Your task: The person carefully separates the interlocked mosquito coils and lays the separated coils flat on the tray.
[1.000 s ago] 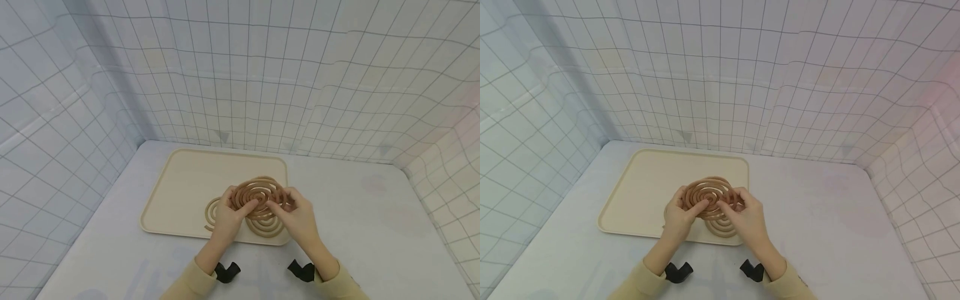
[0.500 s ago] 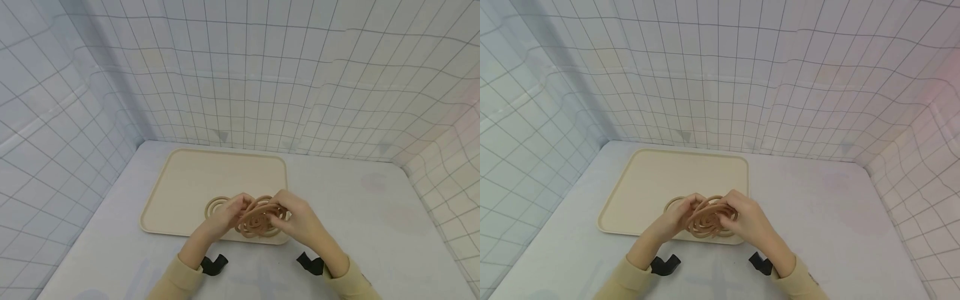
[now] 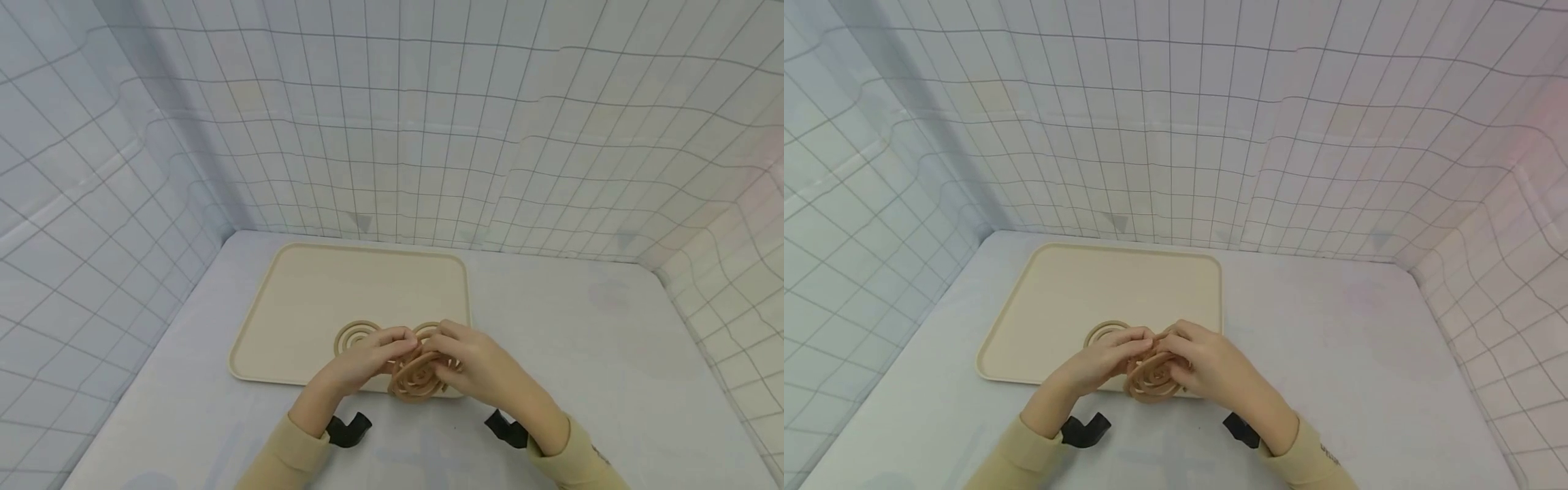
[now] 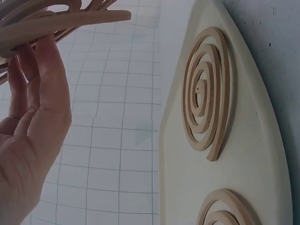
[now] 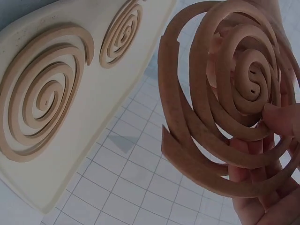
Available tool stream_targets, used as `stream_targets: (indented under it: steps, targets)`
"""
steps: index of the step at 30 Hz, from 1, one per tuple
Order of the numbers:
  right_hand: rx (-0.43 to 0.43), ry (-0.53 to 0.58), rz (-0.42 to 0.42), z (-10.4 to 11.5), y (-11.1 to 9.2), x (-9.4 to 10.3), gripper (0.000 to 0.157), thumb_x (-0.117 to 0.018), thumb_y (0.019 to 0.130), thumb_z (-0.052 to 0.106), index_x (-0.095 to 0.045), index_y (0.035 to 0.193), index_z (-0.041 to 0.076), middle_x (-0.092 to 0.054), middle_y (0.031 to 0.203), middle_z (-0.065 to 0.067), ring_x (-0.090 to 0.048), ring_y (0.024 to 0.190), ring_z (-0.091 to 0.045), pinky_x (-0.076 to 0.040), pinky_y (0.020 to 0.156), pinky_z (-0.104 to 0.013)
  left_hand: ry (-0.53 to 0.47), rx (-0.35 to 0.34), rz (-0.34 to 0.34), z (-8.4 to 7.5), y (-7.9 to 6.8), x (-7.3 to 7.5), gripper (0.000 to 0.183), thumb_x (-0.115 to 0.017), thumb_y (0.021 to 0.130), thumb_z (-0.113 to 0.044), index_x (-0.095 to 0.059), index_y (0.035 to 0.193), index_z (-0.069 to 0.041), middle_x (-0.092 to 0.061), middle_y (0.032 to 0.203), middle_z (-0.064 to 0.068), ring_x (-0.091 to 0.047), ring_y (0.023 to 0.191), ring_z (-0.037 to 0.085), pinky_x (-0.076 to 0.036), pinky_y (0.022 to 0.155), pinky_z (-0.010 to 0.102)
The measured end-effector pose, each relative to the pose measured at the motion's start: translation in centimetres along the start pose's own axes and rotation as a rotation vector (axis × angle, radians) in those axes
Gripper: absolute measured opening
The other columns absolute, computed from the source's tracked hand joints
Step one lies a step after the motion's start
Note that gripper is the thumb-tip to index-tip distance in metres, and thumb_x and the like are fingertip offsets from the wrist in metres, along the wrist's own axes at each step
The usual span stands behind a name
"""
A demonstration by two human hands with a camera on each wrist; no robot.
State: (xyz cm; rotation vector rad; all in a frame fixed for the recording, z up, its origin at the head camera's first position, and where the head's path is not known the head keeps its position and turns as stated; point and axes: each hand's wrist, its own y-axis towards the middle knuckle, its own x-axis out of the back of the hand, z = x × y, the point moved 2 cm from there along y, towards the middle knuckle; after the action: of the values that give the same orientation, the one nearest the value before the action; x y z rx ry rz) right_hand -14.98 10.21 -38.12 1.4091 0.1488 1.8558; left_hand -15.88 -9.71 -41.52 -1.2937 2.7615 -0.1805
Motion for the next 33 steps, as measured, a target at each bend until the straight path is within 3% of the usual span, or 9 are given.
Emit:
stream_targets:
  steps: [4,8,14,20,23,28,33]
  targets:
    - [-0.020,-0.017,0.005,0.0,0.0,-0.1,0.031,-0.076,0.077,-0.005,-0.066,0.101,0.012,-0.063,0.093,0.003,-0.056,0.076,-0.005,-0.049,0.065,-0.013,0.050,0.024,-0.022,0.1,-0.1,0.1,0.026,-0.048,0.104,-0.030,-0.056,0.103,-0.005,-0.058,0.098,0.000,-0.055,0.089,0.015,-0.049,0.082,0.033]
    - [-0.112,-0.005,-0.013,0.0,0.0,0.0,0.033,-0.080,0.079,0.002,-0.064,0.107,0.009,-0.067,0.096,0.001,-0.063,0.082,-0.007,-0.053,0.071,-0.016,0.109,0.025,-0.053,0.0,-0.4,0.4,0.023,-0.051,0.103,-0.025,-0.057,0.109,-0.003,-0.061,0.102,0.004,-0.056,0.091,0.015,-0.050,0.079,0.031]
    - [-0.282,0.092,-0.107,-0.4,-0.1,0.2,0.032,-0.084,0.077,0.013,-0.066,0.104,0.010,-0.072,0.094,0.002,-0.064,0.079,-0.004,-0.054,0.069,-0.018,0.146,-0.050,-0.057,-0.4,-0.9,0.7,0.018,-0.049,0.104,-0.012,-0.054,0.113,0.002,-0.064,0.110,0.016,-0.061,0.093,0.015,-0.055,0.076,0.029]
    - [-0.262,0.102,-0.174,-0.8,-0.2,0.0,0.021,-0.083,0.075,0.009,-0.069,0.091,0.010,-0.066,0.077,0.006,-0.052,0.069,0.000,-0.048,0.060,-0.017,0.113,-0.091,-0.044,-0.4,-1.0,0.8,0.017,-0.050,0.103,-0.012,-0.053,0.110,0.003,-0.068,0.103,0.017,-0.064,0.088,0.013,-0.056,0.074,0.026]
    - [-0.223,0.106,-0.150,-0.8,-0.1,0.0,0.020,-0.084,0.074,0.009,-0.071,0.090,0.011,-0.066,0.076,0.006,-0.052,0.067,0.001,-0.046,0.059,-0.014,0.084,-0.066,-0.007,-0.2,-1.0,0.9,0.020,-0.051,0.103,-0.015,-0.053,0.112,0.002,-0.071,0.101,0.018,-0.065,0.084,0.011,-0.056,0.074,0.026]
    - [-0.161,0.120,-0.066,-0.5,0.1,-0.3,0.020,-0.083,0.076,0.012,-0.073,0.093,0.013,-0.072,0.084,0.005,-0.060,0.072,0.000,-0.049,0.065,-0.011,0.031,-0.029,0.068,0.2,-0.8,0.9,0.028,-0.051,0.103,-0.014,-0.050,0.123,0.006,-0.067,0.114,0.029,-0.068,0.086,0.008,-0.057,0.074,0.025]
    - [-0.253,0.125,-0.047,-0.3,0.1,-0.4,0.023,-0.082,0.078,0.014,-0.074,0.099,0.013,-0.074,0.089,0.004,-0.063,0.076,-0.001,-0.053,0.066,-0.016,0.044,-0.028,0.034,0.5,-0.8,0.9,0.030,-0.052,0.103,-0.014,-0.049,0.126,0.004,-0.069,0.111,0.026,-0.068,0.082,0.009,-0.057,0.072,0.025]
